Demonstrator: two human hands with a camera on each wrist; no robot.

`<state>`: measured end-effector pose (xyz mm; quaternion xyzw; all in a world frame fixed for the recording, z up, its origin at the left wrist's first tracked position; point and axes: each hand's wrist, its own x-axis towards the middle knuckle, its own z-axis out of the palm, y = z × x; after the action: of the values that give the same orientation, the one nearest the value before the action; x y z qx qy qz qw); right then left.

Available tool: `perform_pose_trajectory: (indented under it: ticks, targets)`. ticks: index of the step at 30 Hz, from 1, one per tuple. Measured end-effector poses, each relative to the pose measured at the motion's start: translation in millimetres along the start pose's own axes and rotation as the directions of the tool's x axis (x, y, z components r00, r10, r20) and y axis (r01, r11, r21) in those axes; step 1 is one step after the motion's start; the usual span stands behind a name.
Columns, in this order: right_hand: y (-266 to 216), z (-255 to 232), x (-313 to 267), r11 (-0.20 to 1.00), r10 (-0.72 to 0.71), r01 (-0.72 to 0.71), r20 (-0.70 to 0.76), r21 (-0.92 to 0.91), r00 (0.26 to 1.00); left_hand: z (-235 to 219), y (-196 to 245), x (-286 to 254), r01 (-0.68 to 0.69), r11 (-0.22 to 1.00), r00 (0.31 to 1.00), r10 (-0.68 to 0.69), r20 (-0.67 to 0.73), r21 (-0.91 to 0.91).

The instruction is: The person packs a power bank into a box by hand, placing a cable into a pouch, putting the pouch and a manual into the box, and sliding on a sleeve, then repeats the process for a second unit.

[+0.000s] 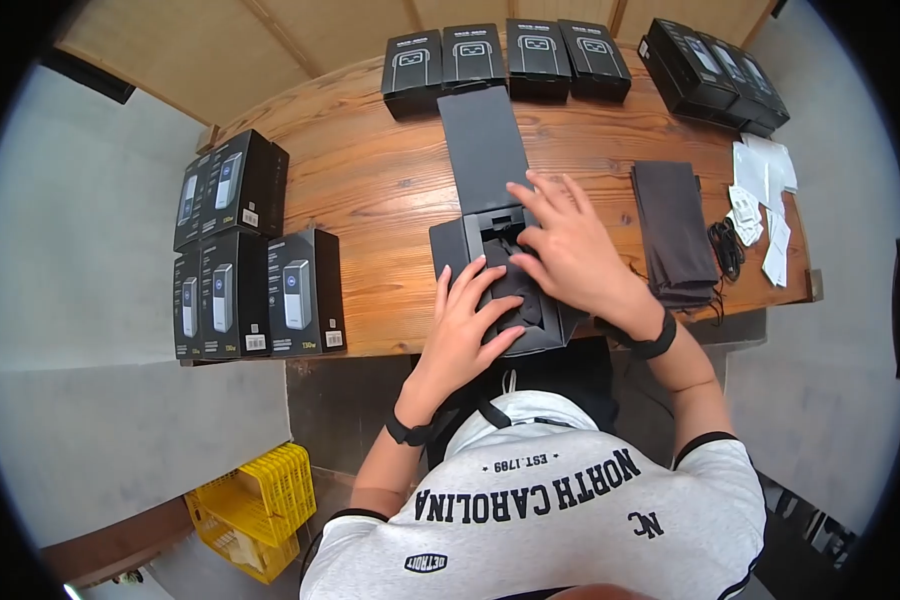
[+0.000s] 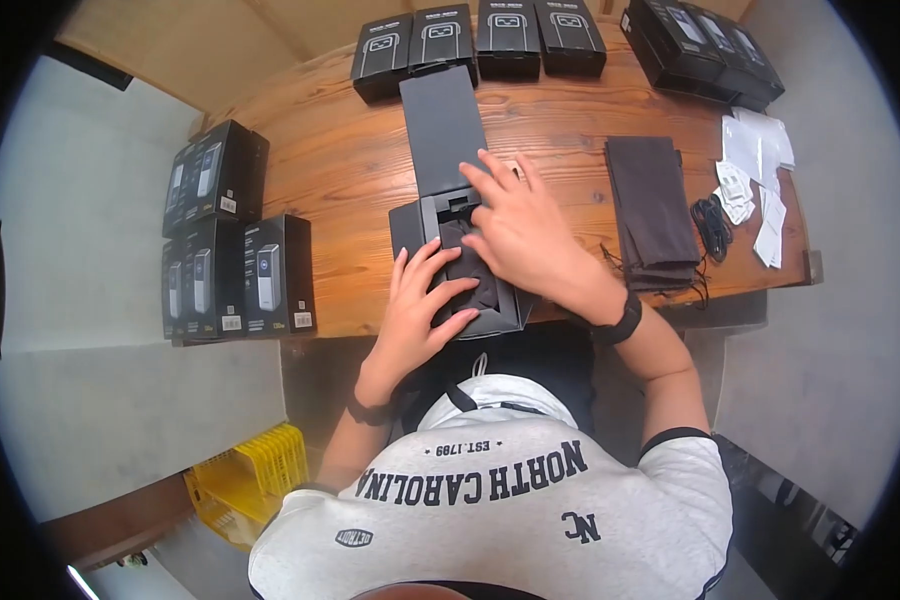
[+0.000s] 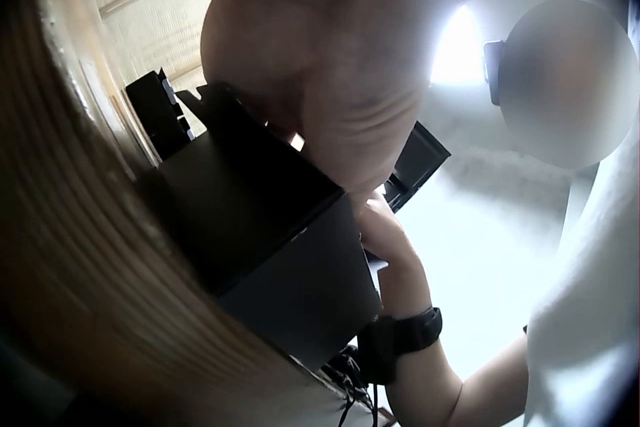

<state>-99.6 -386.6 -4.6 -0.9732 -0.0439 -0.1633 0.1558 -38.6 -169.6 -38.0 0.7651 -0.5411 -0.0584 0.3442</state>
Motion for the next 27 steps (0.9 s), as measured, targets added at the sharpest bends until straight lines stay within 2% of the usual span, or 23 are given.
perform_pose_trajectory:
  ticks: [4,7,9,12,15,17,18,21,23,24,25,26,27]
  targets:
    - [-9.0,9.1,0.7,0.994,0.014,0.003,0.150,-0.108,0.989,5.8,-5.6,-2.0,0.013,1.000,0.997,-0.014,-0.077,-0.013]
    - [-8.5,4.9,-3.0,0.997,-0.019,0.032,0.177,-0.070,0.984,7.2,-3.8,-0.7,0.068,0.994,0.986,-0.080,-0.145,-0.082]
    - [-8.7,7.6,-3.8,0.996,-0.033,0.047,0.173,-0.078,0.984,7.6,-5.5,0.7,0.044,0.998,0.989,-0.050,-0.141,-0.045]
    - [-8.1,8.5,-4.5,0.997,-0.021,0.030,0.127,-0.066,0.992,10.2,-4.8,4.3,0.053,0.995,0.979,-0.068,-0.192,-0.079]
    - [-6.8,4.7,-3.8,0.999,-0.021,0.022,0.044,-0.031,0.999,10.7,-8.1,9.5,0.053,0.998,0.973,-0.059,-0.224,-0.031]
    - [-5.9,-1.6,-2.7,0.989,0.059,-0.044,-0.101,0.138,0.993,15.6,-12.3,14.9,0.066,0.998,0.967,-0.062,-0.249,0.007]
    - [-5.9,-4.3,-1.5,0.986,0.060,-0.034,-0.161,0.162,0.985,17.2,-13.6,18.5,0.086,0.996,0.965,-0.075,-0.252,0.032]
    - [-0.7,-7.3,0.3,0.967,0.140,-0.084,-0.225,0.241,0.964,20.1,-18.1,30.4,0.102,0.992,0.959,-0.079,-0.271,0.070]
    - [-2.6,-22.1,0.2,0.965,0.138,-0.074,-0.250,0.251,0.958,19.1,-18.1,33.8,0.111,0.989,0.961,-0.082,-0.264,0.095]
    - [-7.8,-32.2,-1.2,0.806,0.294,-0.148,-0.171,0.574,0.941,18.9,-18.2,34.3,0.114,0.988,0.963,-0.084,-0.256,0.103]
    - [-10.6,-37.0,-2.9,0.537,0.410,-0.205,-0.041,0.818,0.911,18.8,-18.2,34.2,0.117,0.987,0.965,-0.086,-0.246,0.111]
    - [-10.8,-37.2,-2.2,0.321,0.371,-0.053,-0.073,0.946,0.926,18.0,-17.9,34.3,0.117,0.987,0.966,-0.087,-0.245,0.110]
    - [-10.7,-43.1,-4.4,0.277,0.383,-0.075,-0.038,0.958,0.923,16.4,-17.7,34.7,0.119,0.982,0.971,-0.085,-0.221,0.145]
